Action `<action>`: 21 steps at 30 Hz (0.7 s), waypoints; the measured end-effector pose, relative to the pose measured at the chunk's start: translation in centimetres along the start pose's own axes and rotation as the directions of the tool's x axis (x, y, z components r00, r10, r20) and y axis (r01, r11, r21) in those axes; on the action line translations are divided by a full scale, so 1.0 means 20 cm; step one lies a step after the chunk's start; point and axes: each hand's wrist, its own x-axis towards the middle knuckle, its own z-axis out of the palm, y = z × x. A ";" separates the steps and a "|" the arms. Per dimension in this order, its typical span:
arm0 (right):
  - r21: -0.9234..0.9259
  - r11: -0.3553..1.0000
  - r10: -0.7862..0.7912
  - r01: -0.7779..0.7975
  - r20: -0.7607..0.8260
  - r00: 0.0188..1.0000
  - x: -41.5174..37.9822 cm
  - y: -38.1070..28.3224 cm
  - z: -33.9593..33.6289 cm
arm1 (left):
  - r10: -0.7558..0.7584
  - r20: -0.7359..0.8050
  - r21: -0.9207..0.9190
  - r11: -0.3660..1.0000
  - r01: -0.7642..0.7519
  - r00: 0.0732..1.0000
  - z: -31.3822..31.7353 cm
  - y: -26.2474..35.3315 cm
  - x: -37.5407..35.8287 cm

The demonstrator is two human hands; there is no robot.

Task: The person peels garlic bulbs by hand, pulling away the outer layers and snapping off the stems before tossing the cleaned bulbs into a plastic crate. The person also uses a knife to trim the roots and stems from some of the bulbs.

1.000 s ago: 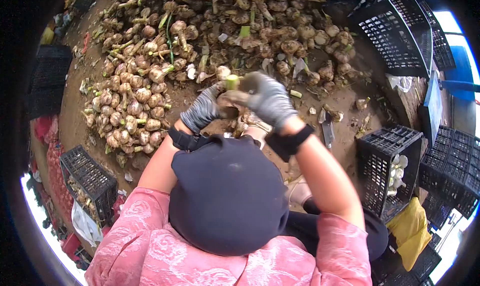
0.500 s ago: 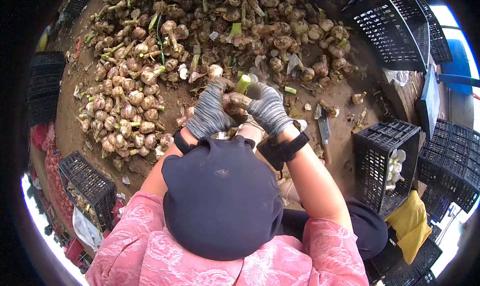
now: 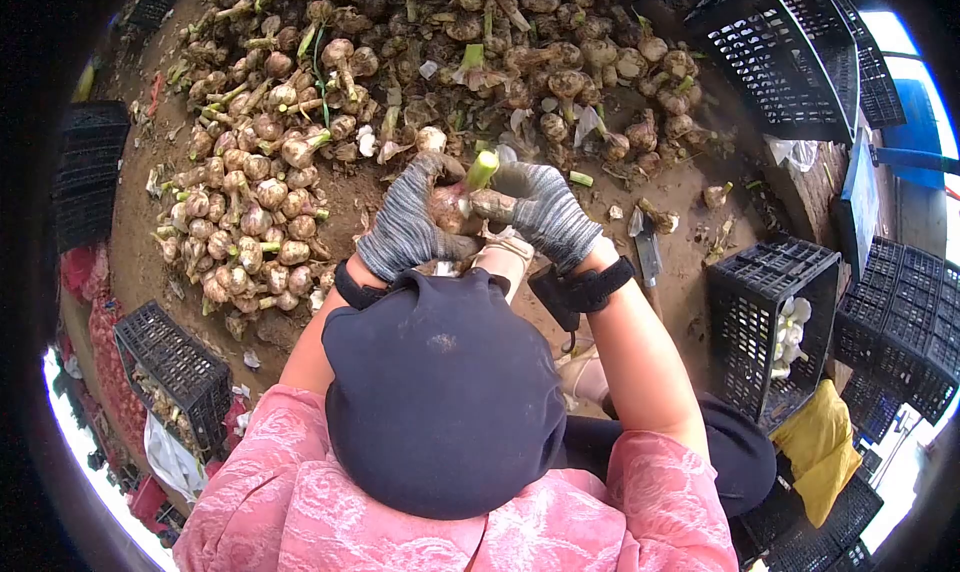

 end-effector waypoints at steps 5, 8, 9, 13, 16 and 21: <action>-0.285 0.954 -0.107 0.094 -0.030 0.994 -0.01 -0.03 0.01 | -0.063 0.034 -0.172 0.983 0.068 0.997 0.00 0.01 -0.02; -0.108 0.982 -0.159 0.153 -0.051 0.986 0.02 0.01 -0.02 | 0.052 -0.042 -0.321 0.945 -0.062 0.998 -0.02 -0.09 0.00; -0.081 0.981 -0.182 0.179 -0.027 0.983 0.02 0.02 -0.02 | -0.110 0.028 -0.719 0.688 0.097 0.994 -0.02 -0.11 0.00; 0.086 0.984 -0.142 0.154 -0.133 0.981 0.02 0.06 0.05 | -0.261 0.080 -0.888 0.419 0.188 0.962 -0.03 -0.12 0.00; 0.018 0.984 -0.169 0.175 -0.179 0.969 0.02 0.11 0.06 | -0.245 0.116 -0.710 0.658 0.253 0.962 -0.05 -0.30 0.01; 0.173 0.983 -0.034 0.054 -0.121 0.992 0.00 0.15 0.06 | -0.329 0.025 -0.623 0.733 0.272 0.944 -0.10 -0.20 -0.01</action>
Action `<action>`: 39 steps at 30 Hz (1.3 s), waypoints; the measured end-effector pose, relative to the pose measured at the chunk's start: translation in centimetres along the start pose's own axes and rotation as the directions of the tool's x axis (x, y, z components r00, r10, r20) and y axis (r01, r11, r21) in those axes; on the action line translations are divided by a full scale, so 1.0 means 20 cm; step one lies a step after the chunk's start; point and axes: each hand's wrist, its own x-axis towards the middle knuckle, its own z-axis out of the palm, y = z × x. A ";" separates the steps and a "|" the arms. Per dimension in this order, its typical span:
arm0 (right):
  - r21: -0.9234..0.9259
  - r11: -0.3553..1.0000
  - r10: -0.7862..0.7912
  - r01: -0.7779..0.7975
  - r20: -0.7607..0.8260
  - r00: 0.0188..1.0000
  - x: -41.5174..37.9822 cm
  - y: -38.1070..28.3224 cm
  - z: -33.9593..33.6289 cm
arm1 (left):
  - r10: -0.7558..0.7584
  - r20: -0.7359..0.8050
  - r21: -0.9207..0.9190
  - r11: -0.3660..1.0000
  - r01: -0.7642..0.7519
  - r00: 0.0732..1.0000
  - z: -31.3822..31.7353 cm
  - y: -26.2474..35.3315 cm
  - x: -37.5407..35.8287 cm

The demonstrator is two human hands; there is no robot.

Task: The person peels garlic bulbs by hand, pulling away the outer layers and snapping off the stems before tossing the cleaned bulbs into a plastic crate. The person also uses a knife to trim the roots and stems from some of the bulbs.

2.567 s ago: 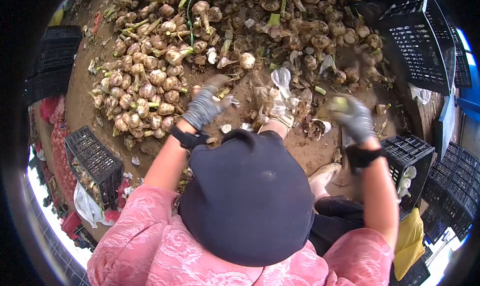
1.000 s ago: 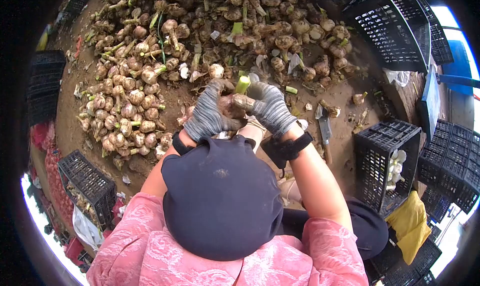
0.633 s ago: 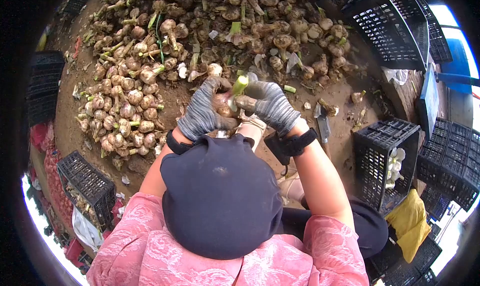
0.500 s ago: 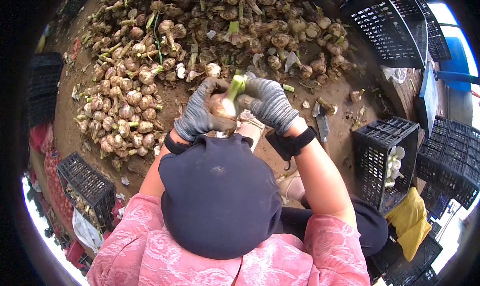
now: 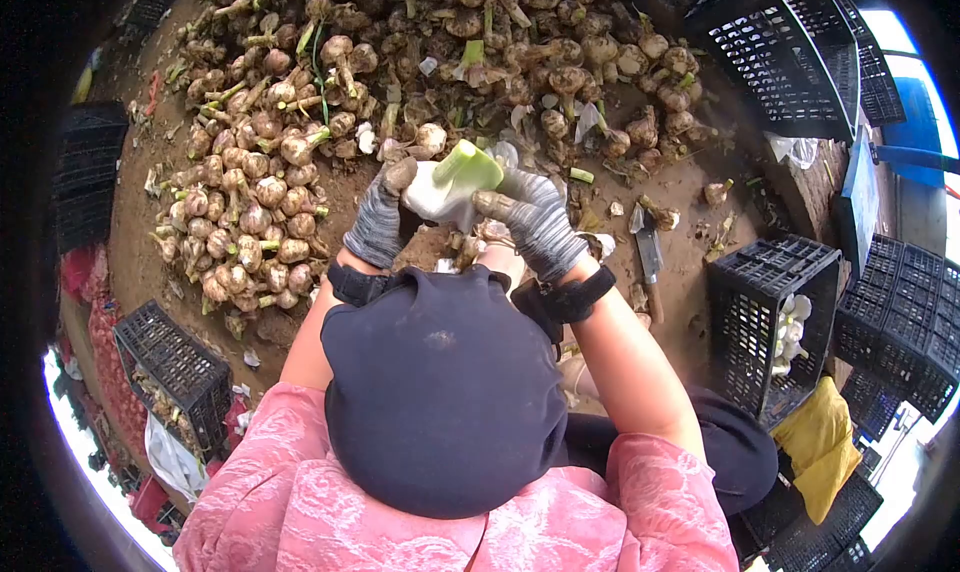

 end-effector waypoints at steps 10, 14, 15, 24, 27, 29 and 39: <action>0.209 0.978 0.035 -0.020 -0.067 0.997 -0.02 -0.01 0.03 | -0.077 0.099 -0.354 0.929 0.108 0.992 0.01 -0.03 0.02; 0.240 0.970 0.035 -0.033 -0.006 0.999 -0.03 0.00 0.05 | 0.068 -0.169 -0.028 0.997 -0.074 0.983 -0.04 -0.14 0.05; 0.240 0.970 0.035 -0.033 -0.003 0.999 -0.03 -0.01 0.05 | 0.070 -0.171 -0.027 0.997 -0.076 0.983 0.01 -0.09 0.00; 0.685 0.723 -0.017 -0.088 0.145 0.989 -0.07 -0.02 0.10 | 0.120 0.311 -0.372 0.928 0.005 0.943 0.03 -0.12 -0.04; 0.712 0.697 -0.014 -0.084 0.130 0.991 -0.08 -0.02 0.07 | 0.276 0.244 -0.499 0.858 -0.123 0.930 0.10 -0.13 -0.05; 0.841 0.537 -0.024 0.065 -0.062 0.998 -0.07 -0.03 0.06 | 0.438 0.543 -0.778 0.584 0.233 0.716 -0.04 -0.16 0.02; 0.353 0.802 -0.242 0.482 -0.546 0.802 0.03 0.02 -0.04 | 0.004 0.109 -0.437 0.898 0.044 0.994 0.07 -0.04 -0.05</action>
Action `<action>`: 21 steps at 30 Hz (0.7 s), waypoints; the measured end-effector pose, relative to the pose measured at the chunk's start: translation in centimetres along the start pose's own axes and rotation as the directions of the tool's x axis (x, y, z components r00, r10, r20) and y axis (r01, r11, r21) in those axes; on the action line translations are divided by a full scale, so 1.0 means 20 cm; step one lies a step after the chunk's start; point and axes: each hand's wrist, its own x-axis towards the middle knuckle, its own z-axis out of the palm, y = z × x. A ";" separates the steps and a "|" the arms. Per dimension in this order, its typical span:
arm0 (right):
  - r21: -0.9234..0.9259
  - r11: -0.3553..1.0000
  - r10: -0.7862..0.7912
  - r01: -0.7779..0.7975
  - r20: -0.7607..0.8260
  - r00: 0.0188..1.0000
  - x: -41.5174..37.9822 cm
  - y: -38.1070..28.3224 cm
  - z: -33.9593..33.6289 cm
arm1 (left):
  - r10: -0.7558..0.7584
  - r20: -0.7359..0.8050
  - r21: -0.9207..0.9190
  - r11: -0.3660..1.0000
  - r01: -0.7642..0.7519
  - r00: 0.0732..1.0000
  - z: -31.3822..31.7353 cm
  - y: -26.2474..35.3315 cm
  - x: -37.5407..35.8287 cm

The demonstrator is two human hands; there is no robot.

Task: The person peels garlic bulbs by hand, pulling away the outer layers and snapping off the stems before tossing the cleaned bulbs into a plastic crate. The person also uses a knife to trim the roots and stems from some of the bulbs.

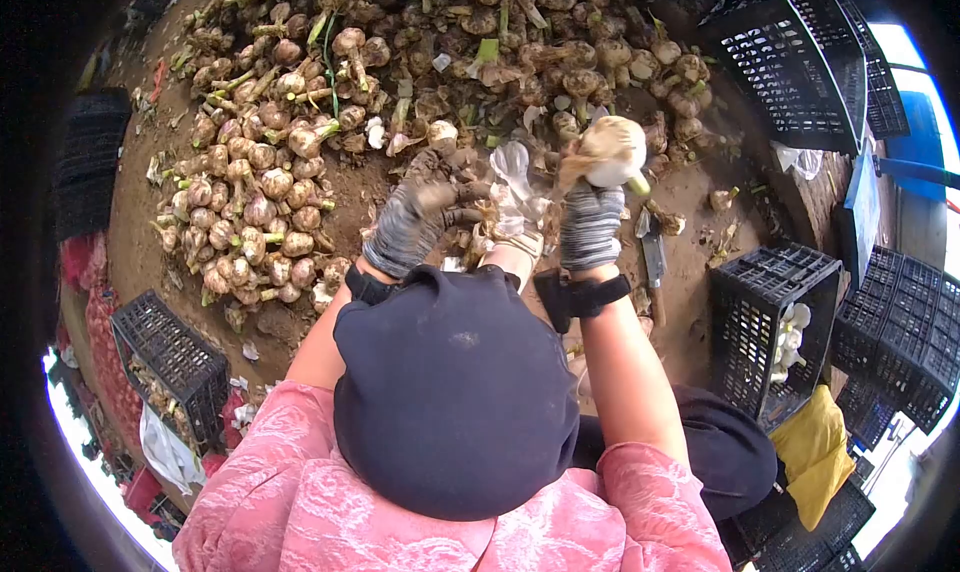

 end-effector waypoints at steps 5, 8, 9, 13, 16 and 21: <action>-0.824 0.239 -0.215 0.513 0.471 0.856 -0.01 0.02 -0.02 | 0.015 0.108 0.313 0.948 -0.048 0.994 0.10 -0.06 0.01; -0.804 0.292 -0.215 0.518 0.473 0.855 -0.08 -0.04 0.10 | 0.082 0.020 0.164 0.983 -0.084 0.996 0.11 -0.03 0.05; -0.749 0.520 -0.122 0.411 0.411 0.903 -0.10 -0.04 0.12 | 0.081 0.015 0.165 0.983 -0.083 0.997 0.09 -0.03 0.04; -0.536 0.842 0.185 0.063 0.396 0.900 -0.07 -0.04 0.10 | 0.038 -0.003 0.133 0.990 -0.037 0.999 0.02 -0.03 0.07; -0.351 0.923 0.309 -0.158 0.431 0.848 -0.06 -0.04 0.09 | -0.032 -0.082 -0.032 0.999 0.029 0.996 0.01 -0.06 0.07; 0.008 0.919 0.368 -0.394 0.343 0.864 -0.08 0.05 -0.01 | -0.037 0.074 -0.088 0.995 0.043 0.997 0.13 0.00 0.03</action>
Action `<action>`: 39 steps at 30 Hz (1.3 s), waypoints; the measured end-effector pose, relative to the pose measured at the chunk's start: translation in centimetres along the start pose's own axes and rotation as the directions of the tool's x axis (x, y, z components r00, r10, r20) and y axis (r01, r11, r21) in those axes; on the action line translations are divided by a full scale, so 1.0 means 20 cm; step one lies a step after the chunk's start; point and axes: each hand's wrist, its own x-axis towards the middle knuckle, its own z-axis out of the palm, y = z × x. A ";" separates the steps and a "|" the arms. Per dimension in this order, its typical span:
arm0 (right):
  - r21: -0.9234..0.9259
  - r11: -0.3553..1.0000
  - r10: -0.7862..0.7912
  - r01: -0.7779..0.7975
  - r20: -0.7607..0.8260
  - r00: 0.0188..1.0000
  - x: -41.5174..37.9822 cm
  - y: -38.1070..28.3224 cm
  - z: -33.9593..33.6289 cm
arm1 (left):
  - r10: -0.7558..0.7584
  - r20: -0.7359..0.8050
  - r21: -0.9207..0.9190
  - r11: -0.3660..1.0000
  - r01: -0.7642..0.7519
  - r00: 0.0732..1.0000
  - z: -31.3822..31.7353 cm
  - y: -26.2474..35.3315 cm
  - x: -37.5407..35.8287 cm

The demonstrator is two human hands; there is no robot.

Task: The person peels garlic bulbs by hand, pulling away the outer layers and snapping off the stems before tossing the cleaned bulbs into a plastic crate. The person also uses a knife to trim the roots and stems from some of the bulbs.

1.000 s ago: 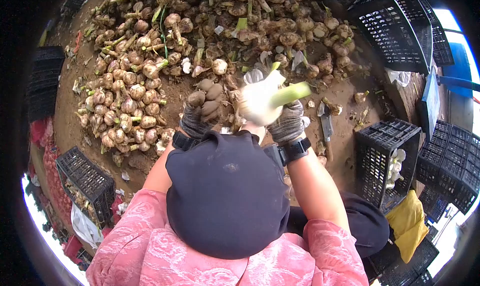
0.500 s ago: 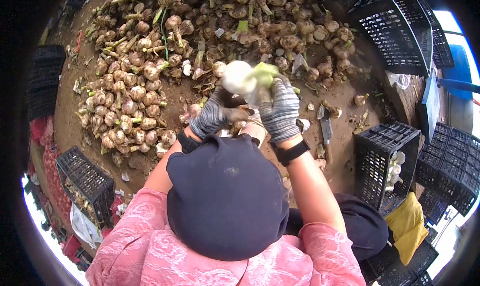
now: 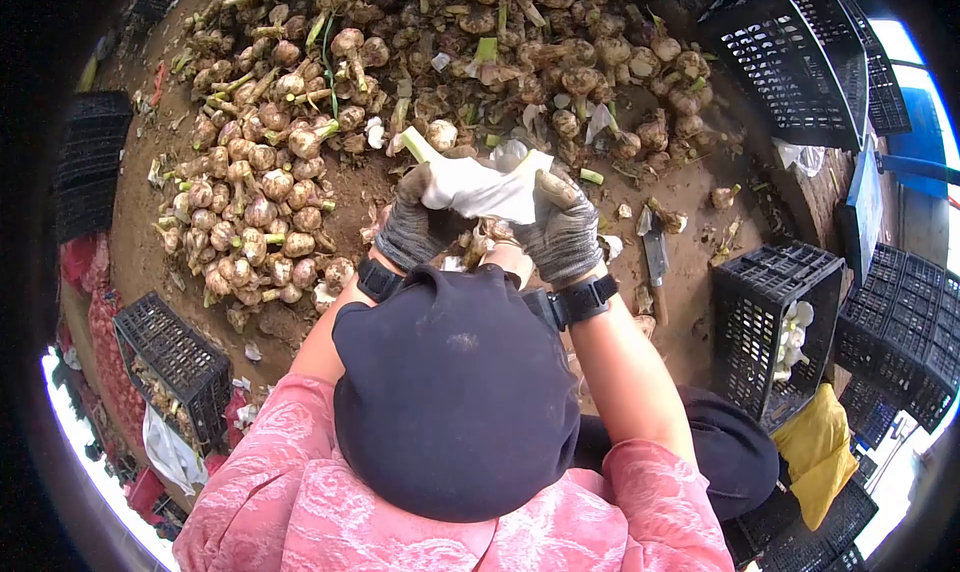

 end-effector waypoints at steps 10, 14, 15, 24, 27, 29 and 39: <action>0.432 0.891 0.154 -0.142 0.007 0.988 0.03 -0.06 0.07 | 0.035 0.177 0.076 0.996 -0.049 0.984 -0.07 -0.02 0.01; -0.239 0.971 -0.034 0.012 -0.090 0.995 0.08 -0.04 0.07 | 0.037 -0.158 0.172 0.985 -0.010 0.987 -0.14 -0.02 0.01; -0.423 0.906 -0.068 0.007 -0.130 0.989 0.07 -0.04 0.10 | 0.043 -0.265 0.157 0.988 -0.001 0.963 -0.12 -0.03 0.02; -0.562 0.826 -0.038 -0.034 -0.115 0.993 0.08 0.00 0.11 | 0.024 -0.300 0.142 0.990 0.019 0.954 -0.06 -0.03 0.04; -0.450 0.888 0.103 -0.090 0.004 0.995 0.07 -0.04 0.10 | 0.032 -0.018 0.066 0.997 -0.031 0.999 -0.14 -0.02 0.05; -0.021 0.994 0.107 -0.105 0.112 0.988 0.06 -0.04 0.09 | 0.017 0.006 0.015 1.000 -0.017 1.000 -0.23 -0.03 0.03; -0.925 0.379 0.089 0.012 0.049 0.995 0.09 -0.10 0.09 | 0.080 -0.102 0.076 0.994 -0.072 0.992 -0.24 0.03 0.01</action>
